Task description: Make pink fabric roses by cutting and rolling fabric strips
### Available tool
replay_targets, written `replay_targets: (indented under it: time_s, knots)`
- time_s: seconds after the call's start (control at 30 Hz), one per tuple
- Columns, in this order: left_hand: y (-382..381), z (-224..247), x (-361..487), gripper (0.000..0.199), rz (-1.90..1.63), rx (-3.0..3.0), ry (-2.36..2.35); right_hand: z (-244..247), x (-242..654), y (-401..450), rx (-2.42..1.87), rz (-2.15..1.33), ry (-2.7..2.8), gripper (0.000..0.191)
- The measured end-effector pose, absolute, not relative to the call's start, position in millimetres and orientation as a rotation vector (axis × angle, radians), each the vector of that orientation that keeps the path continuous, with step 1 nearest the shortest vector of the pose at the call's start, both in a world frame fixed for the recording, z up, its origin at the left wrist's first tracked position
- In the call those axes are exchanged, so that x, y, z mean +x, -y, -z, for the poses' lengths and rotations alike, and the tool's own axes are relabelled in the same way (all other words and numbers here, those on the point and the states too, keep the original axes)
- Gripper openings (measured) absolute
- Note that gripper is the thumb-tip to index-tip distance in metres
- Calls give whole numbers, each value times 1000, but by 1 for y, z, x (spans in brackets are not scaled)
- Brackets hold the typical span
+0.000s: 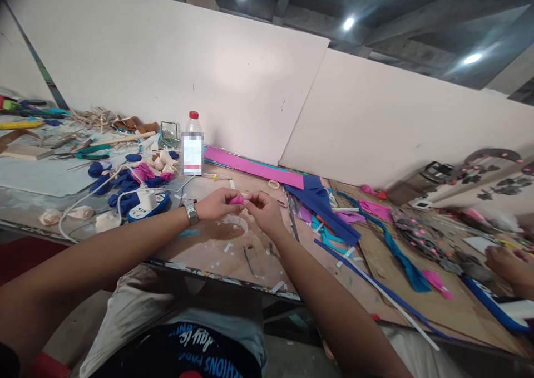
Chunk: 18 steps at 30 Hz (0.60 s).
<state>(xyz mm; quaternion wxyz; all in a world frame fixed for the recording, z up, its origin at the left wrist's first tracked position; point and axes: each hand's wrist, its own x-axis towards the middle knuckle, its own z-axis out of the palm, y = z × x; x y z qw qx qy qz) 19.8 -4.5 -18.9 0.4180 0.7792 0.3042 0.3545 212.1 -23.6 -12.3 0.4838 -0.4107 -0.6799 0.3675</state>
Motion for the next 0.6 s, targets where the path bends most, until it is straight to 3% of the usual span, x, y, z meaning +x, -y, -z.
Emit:
replay_targets:
  time_s: [0.6]
  knots:
    - [4,13,22,22,-852,1553,-594,18,218,19,-946,-773,1785,23]
